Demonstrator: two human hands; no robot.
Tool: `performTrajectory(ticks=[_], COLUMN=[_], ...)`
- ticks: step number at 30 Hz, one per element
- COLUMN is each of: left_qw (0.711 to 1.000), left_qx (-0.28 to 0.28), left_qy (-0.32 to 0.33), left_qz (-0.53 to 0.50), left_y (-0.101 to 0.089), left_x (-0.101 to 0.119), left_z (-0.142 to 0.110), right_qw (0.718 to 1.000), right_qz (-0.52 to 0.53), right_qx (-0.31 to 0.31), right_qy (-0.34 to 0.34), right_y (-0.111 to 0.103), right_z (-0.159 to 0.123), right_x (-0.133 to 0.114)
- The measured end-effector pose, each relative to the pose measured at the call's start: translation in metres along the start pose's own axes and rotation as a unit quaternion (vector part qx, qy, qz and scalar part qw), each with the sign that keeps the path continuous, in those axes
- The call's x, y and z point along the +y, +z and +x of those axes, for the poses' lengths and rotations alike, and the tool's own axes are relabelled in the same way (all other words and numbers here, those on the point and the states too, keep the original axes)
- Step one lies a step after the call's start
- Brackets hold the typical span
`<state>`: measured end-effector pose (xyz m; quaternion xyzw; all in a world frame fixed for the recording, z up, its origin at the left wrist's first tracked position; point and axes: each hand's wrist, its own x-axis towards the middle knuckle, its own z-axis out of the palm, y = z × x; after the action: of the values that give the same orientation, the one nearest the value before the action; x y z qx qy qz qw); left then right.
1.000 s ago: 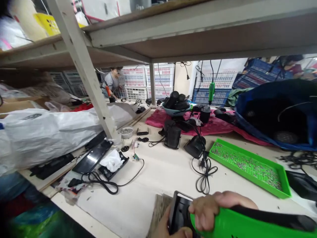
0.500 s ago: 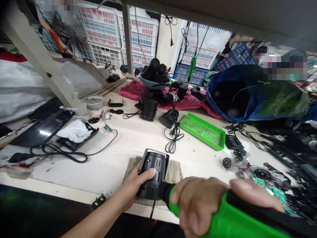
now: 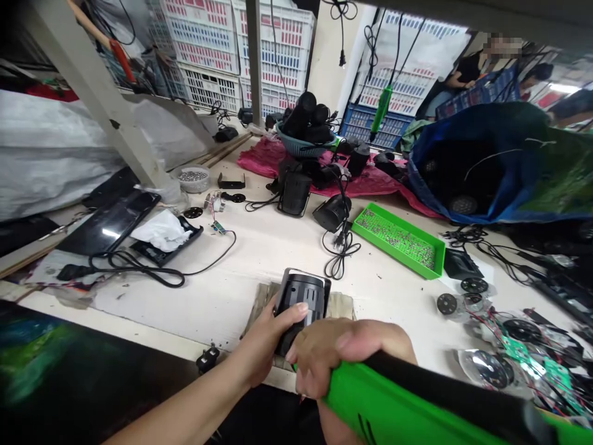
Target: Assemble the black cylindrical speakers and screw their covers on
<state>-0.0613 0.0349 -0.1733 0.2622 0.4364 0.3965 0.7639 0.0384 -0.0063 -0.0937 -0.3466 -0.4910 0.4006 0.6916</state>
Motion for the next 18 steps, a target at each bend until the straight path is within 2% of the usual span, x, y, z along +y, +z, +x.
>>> performTrajectory(ticks=[2, 4, 8, 11, 15, 18], left_qw=[1.000, 1.000, 1.000, 1.000, 1.000, 1.000], left_qx=[0.000, 0.001, -0.003, -0.009, -0.001, 0.007], left_qy=[0.001, 0.003, 0.011, 0.008, 0.010, 0.009], left_qz=[0.000, 0.002, 0.006, 0.004, -0.001, 0.001], left_y=[-0.001, -0.001, 0.000, 0.000, 0.001, 0.000], left_x=[-0.001, -0.001, 0.000, -0.001, -0.002, -0.002], left_z=[0.000, -0.002, -0.004, -0.004, -0.003, -0.003], right_qw=[0.999, 0.998, 0.995, 0.999, 1.000, 0.999], right_qz=[0.029, 0.039, 0.043, 0.030, 0.019, 0.007], right_qx=[0.006, 0.006, -0.085, -0.043, -0.021, 0.050], right_qy=[-0.040, -0.047, -0.017, 0.004, 0.001, -0.012], right_y=[0.002, 0.001, -0.004, -0.003, 0.001, -0.010], right_z=[0.000, 0.000, -0.002, -0.002, -0.001, 0.001], right_x=[0.005, 0.007, 0.002, -0.004, -0.005, -0.008])
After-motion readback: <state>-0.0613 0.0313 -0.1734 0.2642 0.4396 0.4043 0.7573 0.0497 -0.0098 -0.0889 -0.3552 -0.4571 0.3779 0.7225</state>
